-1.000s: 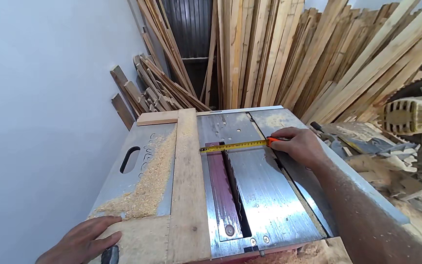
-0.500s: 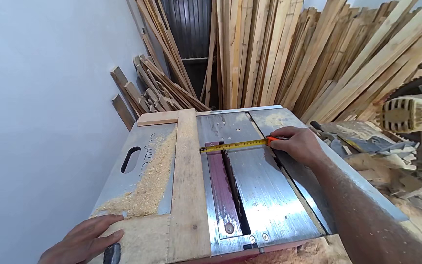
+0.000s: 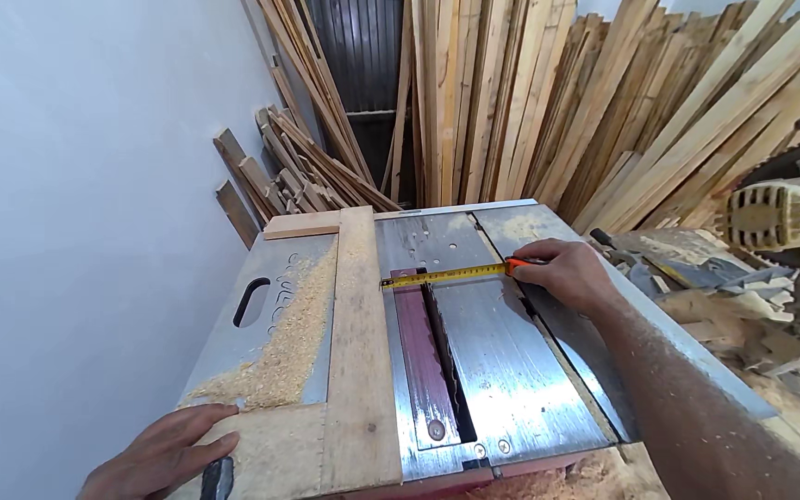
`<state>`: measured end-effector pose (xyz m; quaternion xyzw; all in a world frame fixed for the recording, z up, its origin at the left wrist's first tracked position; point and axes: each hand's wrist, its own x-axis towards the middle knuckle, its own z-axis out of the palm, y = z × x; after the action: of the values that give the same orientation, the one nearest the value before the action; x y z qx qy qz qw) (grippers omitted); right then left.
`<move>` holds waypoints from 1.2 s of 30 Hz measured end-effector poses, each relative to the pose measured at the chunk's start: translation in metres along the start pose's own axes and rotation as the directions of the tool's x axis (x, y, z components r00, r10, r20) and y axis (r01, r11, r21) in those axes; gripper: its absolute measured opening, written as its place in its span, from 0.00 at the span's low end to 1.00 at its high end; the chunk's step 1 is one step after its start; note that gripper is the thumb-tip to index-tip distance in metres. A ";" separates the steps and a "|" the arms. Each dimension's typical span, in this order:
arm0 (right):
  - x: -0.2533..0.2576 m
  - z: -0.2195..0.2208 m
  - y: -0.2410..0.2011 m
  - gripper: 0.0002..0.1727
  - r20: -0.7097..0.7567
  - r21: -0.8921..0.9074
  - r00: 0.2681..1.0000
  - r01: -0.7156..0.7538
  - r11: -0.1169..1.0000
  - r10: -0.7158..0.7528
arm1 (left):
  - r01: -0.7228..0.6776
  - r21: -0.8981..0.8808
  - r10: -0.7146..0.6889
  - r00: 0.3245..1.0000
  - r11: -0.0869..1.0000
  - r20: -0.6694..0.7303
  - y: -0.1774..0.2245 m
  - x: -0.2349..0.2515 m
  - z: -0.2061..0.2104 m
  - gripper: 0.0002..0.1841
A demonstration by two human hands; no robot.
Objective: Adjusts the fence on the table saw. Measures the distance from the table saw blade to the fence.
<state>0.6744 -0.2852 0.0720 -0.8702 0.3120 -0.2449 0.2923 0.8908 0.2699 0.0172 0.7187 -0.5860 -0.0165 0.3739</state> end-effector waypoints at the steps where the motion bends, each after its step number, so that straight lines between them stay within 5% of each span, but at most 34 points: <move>1: 0.000 0.000 0.000 0.13 0.000 0.004 1.000 -0.001 1.000 0.001 | 0.002 0.001 -0.002 1.000 1.000 0.000 0.000 0.000 0.000 0.27; 29: 0.000 0.002 0.000 0.14 0.014 -0.012 1.000 -0.021 1.000 0.021 | 0.024 -0.006 -0.024 1.000 1.000 -0.014 0.001 -0.003 0.001 0.29; 32: -0.002 0.001 0.001 0.22 -0.056 0.036 0.998 -0.018 0.999 0.020 | 0.054 0.121 -0.044 0.995 0.991 -0.088 -0.001 -0.002 0.006 0.29; 36: -0.049 -0.025 -0.005 0.26 -0.313 0.305 0.947 0.176 0.936 -0.076 | 0.143 0.233 -0.111 0.983 0.962 -0.143 0.020 -0.003 0.012 0.28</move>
<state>0.6278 -0.2578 0.0809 -0.7807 0.2499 -0.4398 0.3669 0.8680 0.2654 0.0186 0.7946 -0.5109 0.0775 0.3186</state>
